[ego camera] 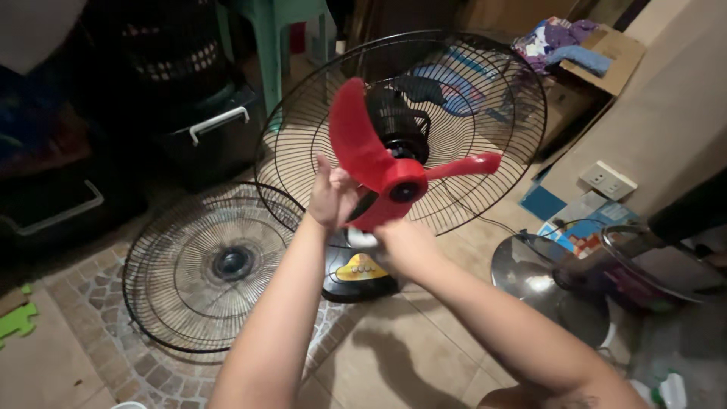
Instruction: The person cleans the red blades of a standing fan using a white cloth. They wipe each blade individually, rotating the fan head to access different surfaces, and occasionally dip the cloth into a small white bowl on the floor.
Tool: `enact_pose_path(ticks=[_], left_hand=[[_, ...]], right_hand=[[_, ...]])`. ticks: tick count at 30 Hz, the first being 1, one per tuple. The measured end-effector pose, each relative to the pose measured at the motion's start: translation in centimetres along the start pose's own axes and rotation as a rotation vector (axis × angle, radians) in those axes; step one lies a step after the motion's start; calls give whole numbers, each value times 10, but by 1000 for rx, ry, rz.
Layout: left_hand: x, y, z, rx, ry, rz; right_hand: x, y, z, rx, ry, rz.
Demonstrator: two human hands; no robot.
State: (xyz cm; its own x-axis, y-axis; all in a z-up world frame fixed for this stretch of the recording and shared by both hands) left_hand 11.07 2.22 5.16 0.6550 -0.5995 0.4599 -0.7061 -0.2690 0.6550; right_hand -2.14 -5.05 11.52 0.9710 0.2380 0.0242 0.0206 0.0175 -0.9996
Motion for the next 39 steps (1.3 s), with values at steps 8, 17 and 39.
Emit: enact_pose_path(ticks=[8,17,39], left_hand=[[-4,54,-53,234,71,-84],[-9,28,-61,375,65,-255],[22,81,-65,1264,415,-368]], right_hand=[[-46,-147,1,281,-177,-750],[7,-68,24,27,-167,-602],[98,-15,-145,1386,-188,-121]])
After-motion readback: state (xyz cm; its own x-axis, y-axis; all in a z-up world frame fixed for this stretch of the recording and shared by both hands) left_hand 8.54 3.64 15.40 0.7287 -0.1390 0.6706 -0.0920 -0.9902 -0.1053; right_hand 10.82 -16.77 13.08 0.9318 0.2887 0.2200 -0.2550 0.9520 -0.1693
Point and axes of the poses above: each hand's wrist, its own x-axis towards the middle knuckle, its own y-axis out of the palm, z = x × y, the point moved 8 cm from there along x, towards the middle knuckle, and after that the axes turned 6 degrees about z, right-handed, at the moved point
